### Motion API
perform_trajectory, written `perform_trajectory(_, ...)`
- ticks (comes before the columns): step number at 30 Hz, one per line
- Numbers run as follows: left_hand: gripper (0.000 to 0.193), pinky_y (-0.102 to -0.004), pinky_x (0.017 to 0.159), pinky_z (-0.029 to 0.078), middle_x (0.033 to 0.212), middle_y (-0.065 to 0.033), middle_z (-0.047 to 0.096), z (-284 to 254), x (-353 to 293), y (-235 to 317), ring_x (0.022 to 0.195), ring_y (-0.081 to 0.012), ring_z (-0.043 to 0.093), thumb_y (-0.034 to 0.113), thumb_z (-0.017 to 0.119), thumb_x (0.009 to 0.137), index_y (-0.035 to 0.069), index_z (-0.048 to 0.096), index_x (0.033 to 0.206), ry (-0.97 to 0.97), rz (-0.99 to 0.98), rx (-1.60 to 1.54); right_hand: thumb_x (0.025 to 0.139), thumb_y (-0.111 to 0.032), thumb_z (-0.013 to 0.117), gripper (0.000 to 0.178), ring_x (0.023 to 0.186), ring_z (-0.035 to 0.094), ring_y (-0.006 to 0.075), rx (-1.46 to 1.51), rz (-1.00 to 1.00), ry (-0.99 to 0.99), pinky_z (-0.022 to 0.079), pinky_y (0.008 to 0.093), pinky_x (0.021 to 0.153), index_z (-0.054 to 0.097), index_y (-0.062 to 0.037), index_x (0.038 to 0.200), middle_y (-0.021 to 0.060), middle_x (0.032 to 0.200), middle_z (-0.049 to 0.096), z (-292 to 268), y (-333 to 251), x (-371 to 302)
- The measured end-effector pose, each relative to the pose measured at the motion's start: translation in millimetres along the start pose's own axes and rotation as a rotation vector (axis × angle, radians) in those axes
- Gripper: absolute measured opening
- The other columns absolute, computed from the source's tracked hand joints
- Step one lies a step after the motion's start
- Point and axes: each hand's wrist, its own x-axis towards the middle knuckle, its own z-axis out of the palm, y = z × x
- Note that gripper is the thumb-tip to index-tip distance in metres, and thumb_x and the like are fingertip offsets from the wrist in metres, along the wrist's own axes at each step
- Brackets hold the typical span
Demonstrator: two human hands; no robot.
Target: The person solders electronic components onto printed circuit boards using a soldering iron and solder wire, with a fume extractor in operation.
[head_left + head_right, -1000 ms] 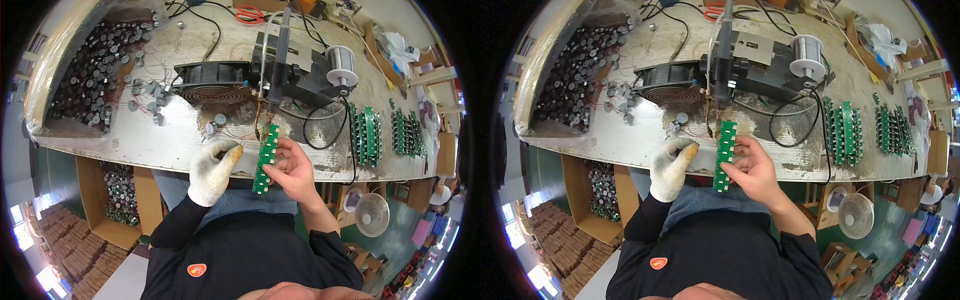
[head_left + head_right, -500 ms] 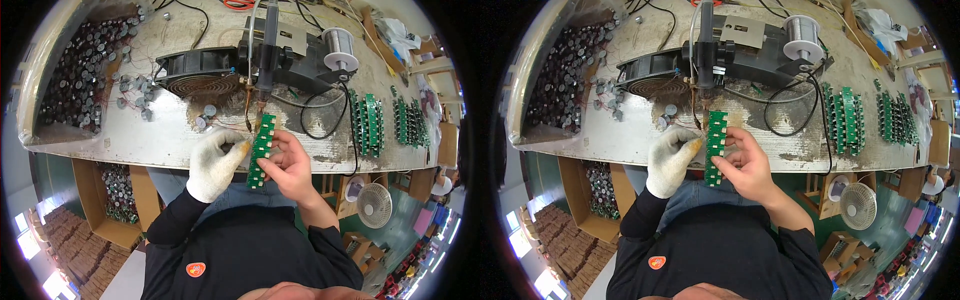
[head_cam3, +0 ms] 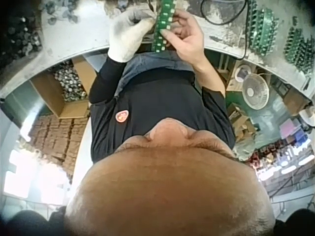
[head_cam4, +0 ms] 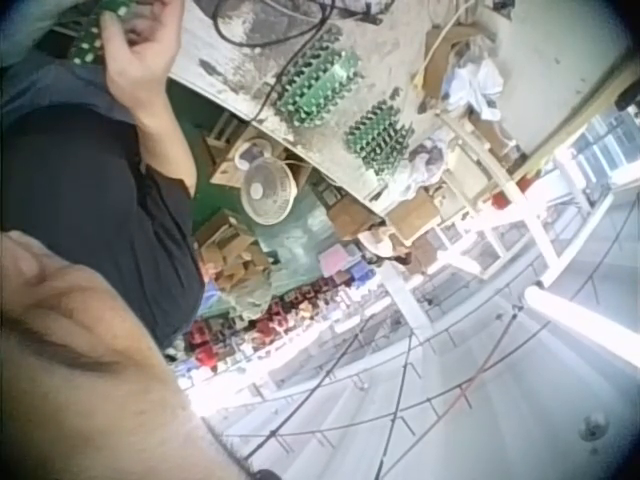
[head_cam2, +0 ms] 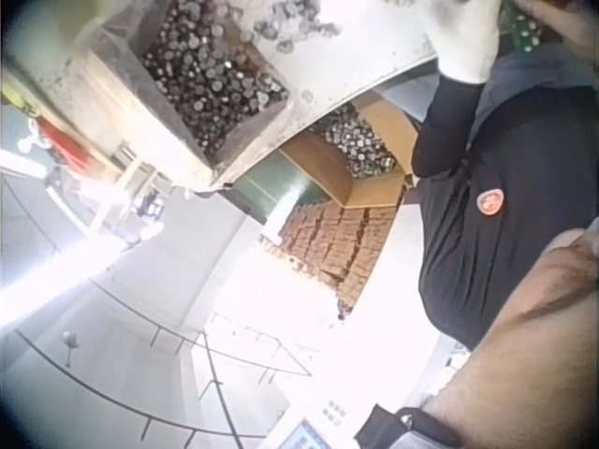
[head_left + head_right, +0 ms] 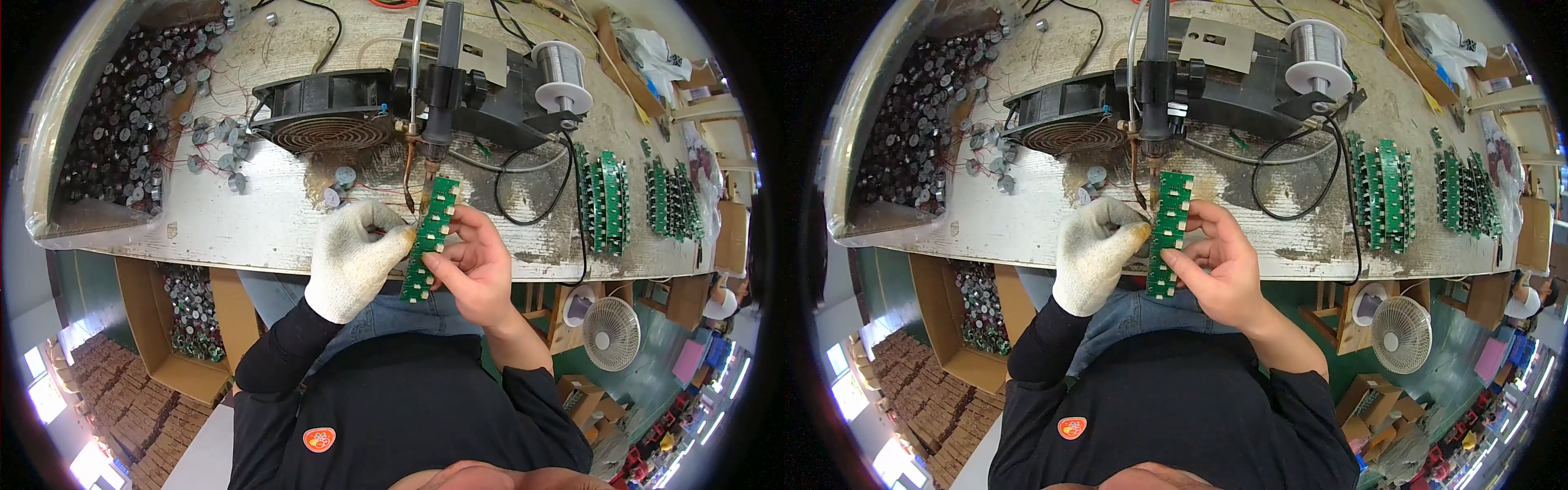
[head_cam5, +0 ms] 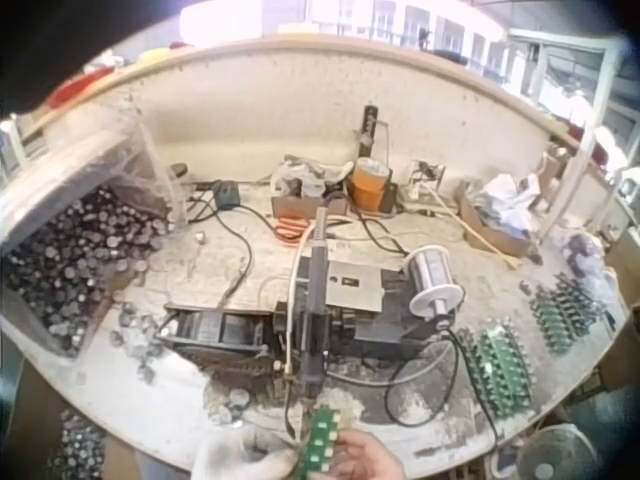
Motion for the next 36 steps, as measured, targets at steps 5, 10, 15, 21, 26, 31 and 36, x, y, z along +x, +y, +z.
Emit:
perform_trajectory(5, 0.016, -0.0245, 0.061, 0.046, 0.07, -0.0076, 0.062, -0.4, 2.6, -0.9, 0.067, -0.0093, 0.057, 0.011, 0.065, 0.077, -0.005, 0.063, 0.078, 0.002, 0.029, -0.027, 0.082, 0.007, 0.059, 0.05, 0.073, 0.06, 0.0105, 0.008, -0.014, 0.024, 0.05, 0.0201, 0.054, 0.035, 0.0011, 0.125, 0.0129, 0.11, 0.052, 1.0, -0.7, 1.9)
perform_trajectory(10, 0.015, -0.0252, 0.062, 0.047, 0.069, -0.0083, 0.063, -0.4, 3.5, 0.0, 0.067, -0.0104, 0.059, 0.01, 0.065, 0.075, -0.005, 0.064, 0.077, 0.021, 0.044, -0.02, 0.082, 0.008, 0.059, 0.05, 0.073, 0.06, 0.0106, 0.002, -0.036, 0.025, 0.05, 0.0201, 0.055, 0.035, 0.0013, 0.125, 0.0127, 0.11, 0.051, 2.3, -3.6, 2.4)
perform_trajectory(15, 0.015, -0.0253, 0.062, 0.047, 0.069, -0.0078, 0.062, -0.4, 3.6, -1.2, 0.067, -0.0104, 0.058, 0.01, 0.065, 0.076, -0.005, 0.064, 0.077, 0.017, 0.049, 0.014, 0.082, 0.007, 0.059, 0.05, 0.074, 0.06, 0.0105, -0.011, -0.046, 0.022, 0.05, 0.0199, 0.055, 0.035, 0.0014, 0.125, 0.0125, 0.11, 0.051, 1.9, -2.7, 2.3)
perform_trajectory(21, 0.014, -0.0246, 0.061, 0.046, 0.069, -0.0071, 0.062, 0.8, 1.9, -4.7, 0.066, -0.0092, 0.057, 0.009, 0.066, 0.076, -0.004, 0.063, 0.077, 0.018, 0.014, -0.026, 0.082, 0.007, 0.059, 0.049, 0.073, 0.06, 0.0104, -0.005, -0.045, 0.036, 0.049, 0.0198, 0.053, 0.036, 0.0014, 0.124, 0.0123, 0.109, 0.052, 1.5, 2.6, 1.1)
perform_trajectory(26, 0.014, -0.0247, 0.06, 0.046, 0.069, -0.0069, 0.062, 0.5, 1.0, -4.1, 0.065, -0.0089, 0.056, 0.009, 0.065, 0.076, -0.004, 0.063, 0.077, 0.018, 0.037, 0.017, 0.082, 0.007, 0.059, 0.049, 0.071, 0.061, 0.0105, 0.001, -0.03, 0.036, 0.049, 0.0198, 0.052, 0.036, 0.001, 0.124, 0.0121, 0.109, 0.052, 1.8, 2.2, -0.3)
perform_trajectory(31, 0.014, -0.0246, 0.06, 0.045, 0.068, -0.0062, 0.062, -0.3, 0.0, -1.2, 0.065, -0.0085, 0.056, 0.01, 0.065, 0.077, -0.004, 0.063, 0.076, 0.009, 0.018, 0.034, 0.081, 0.008, 0.059, 0.05, 0.07, 0.061, 0.0105, 0.006, -0.03, 0.015, 0.049, 0.0197, 0.051, 0.036, 0.0005, 0.125, 0.012, 0.109, 0.052, 2.5, 0.1, 0.0)
perform_trajectory(36, 0.015, -0.0243, 0.058, 0.045, 0.068, -0.0056, 0.061, 0.2, -1.3, -1.1, 0.064, -0.0082, 0.055, 0.01, 0.065, 0.076, -0.004, 0.062, 0.076, -0.002, 0.031, -0.008, 0.081, 0.008, 0.059, 0.05, 0.069, 0.061, 0.0104, 0.0, -0.018, 0.012, 0.048, 0.0196, 0.051, 0.035, 0.0008, 0.125, 0.0121, 0.108, 0.052, 3.5, 0.4, -1.3)
